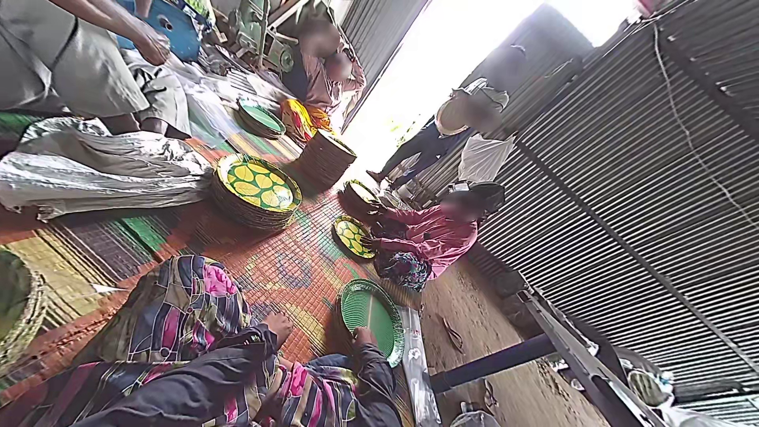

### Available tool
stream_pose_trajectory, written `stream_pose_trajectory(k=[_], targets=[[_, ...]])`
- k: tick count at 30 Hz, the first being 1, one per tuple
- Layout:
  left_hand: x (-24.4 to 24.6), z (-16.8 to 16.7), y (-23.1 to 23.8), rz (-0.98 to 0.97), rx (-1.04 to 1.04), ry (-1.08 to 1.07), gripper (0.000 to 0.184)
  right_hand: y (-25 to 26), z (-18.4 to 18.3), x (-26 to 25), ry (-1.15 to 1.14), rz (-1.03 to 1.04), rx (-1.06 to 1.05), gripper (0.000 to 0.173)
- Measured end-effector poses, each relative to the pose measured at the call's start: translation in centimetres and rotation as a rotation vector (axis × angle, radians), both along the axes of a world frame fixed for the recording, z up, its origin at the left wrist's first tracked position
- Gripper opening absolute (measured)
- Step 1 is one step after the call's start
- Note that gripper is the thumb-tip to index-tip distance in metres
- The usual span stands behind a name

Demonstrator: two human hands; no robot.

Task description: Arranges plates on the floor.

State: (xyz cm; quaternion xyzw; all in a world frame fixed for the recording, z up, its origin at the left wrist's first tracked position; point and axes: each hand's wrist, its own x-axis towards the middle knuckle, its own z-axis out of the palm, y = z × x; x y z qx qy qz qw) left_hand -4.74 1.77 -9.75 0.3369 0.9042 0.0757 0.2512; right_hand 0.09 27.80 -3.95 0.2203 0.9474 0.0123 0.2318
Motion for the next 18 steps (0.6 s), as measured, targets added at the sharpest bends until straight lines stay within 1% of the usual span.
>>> stream_pose_trajectory(k=[8, 15, 18], targets=[[0.01, 0.20, -0.11, -0.011, -0.001, -0.017, 0.041, 0.29, -0.41, -0.08, -0.003, 0.009, 0.012, 0.033], [-0.07, -0.40, 0.08, 0.002, 0.015, -0.006, 0.038, 0.32, -0.31, -0.09, -0.014, 0.017, 0.008, 0.033], [-0.14, -0.42, 0.15, 0.006, 0.006, -0.012, 0.039, 0.39, -0.36, -0.17, -0.021, 0.022, 0.010, 0.033]])
